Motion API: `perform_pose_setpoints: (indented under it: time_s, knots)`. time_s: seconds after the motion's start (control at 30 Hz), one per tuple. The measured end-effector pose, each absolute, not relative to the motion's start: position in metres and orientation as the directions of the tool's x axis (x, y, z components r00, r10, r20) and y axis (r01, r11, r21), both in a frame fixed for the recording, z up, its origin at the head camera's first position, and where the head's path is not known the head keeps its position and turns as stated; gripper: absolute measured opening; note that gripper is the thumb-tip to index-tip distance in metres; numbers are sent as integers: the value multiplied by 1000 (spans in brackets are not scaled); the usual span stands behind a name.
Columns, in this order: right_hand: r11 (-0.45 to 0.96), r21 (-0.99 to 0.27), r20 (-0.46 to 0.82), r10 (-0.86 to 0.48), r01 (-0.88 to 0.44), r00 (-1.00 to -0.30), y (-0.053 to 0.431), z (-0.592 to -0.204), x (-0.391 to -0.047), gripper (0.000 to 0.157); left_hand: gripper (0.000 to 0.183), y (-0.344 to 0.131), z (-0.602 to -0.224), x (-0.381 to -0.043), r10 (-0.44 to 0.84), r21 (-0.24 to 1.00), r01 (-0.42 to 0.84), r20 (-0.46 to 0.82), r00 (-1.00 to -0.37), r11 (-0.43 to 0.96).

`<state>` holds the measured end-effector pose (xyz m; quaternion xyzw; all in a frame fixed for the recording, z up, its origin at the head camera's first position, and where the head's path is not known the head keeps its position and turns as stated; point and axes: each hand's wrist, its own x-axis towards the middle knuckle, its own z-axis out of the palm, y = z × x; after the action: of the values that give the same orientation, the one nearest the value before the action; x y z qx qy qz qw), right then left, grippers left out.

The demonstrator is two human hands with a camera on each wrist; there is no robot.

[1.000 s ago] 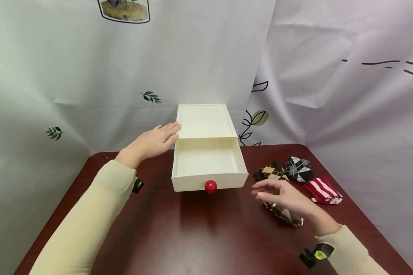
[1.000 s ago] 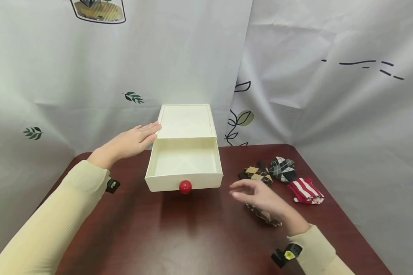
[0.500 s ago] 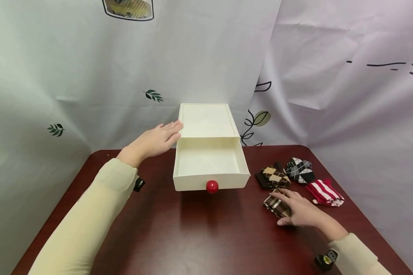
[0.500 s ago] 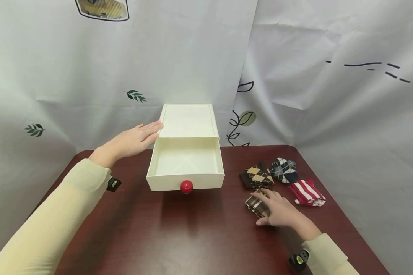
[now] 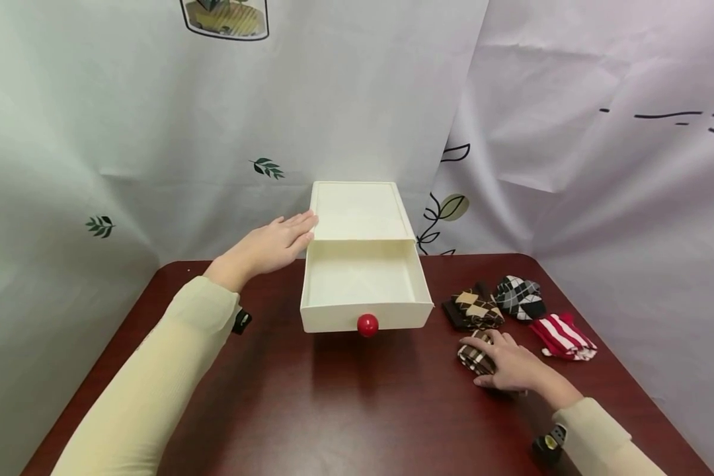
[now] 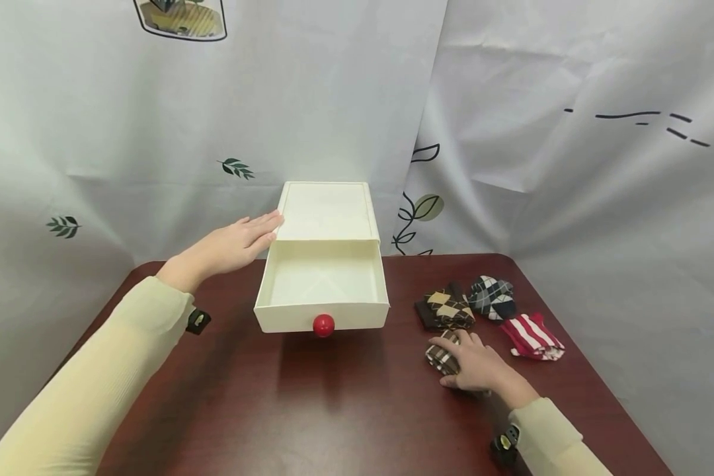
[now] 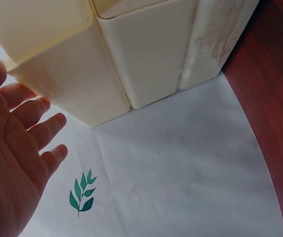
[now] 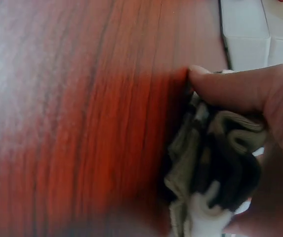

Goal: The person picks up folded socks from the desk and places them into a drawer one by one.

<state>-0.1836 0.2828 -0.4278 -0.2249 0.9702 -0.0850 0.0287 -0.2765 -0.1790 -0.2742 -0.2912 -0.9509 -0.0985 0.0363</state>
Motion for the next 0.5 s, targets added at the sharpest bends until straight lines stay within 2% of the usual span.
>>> perform_pose_setpoints:
  time_s: [0.13,0.23,0.5]
  knots:
    - [882,-197,50,-426,-427,-903,283,-433,-186,52,54,-178,-274,-276,543,167,558,128,-830,813]
    - [869,-239,103,-422,-434,-901,285,-435,-184,48,54,-177,-274,-276,544,164,559,127,-829,813]
    - [758,-363,311,-450,-542,-837,292,-420,-179,48,55,-178,-274,-276,548,161,562,125,-827,812]
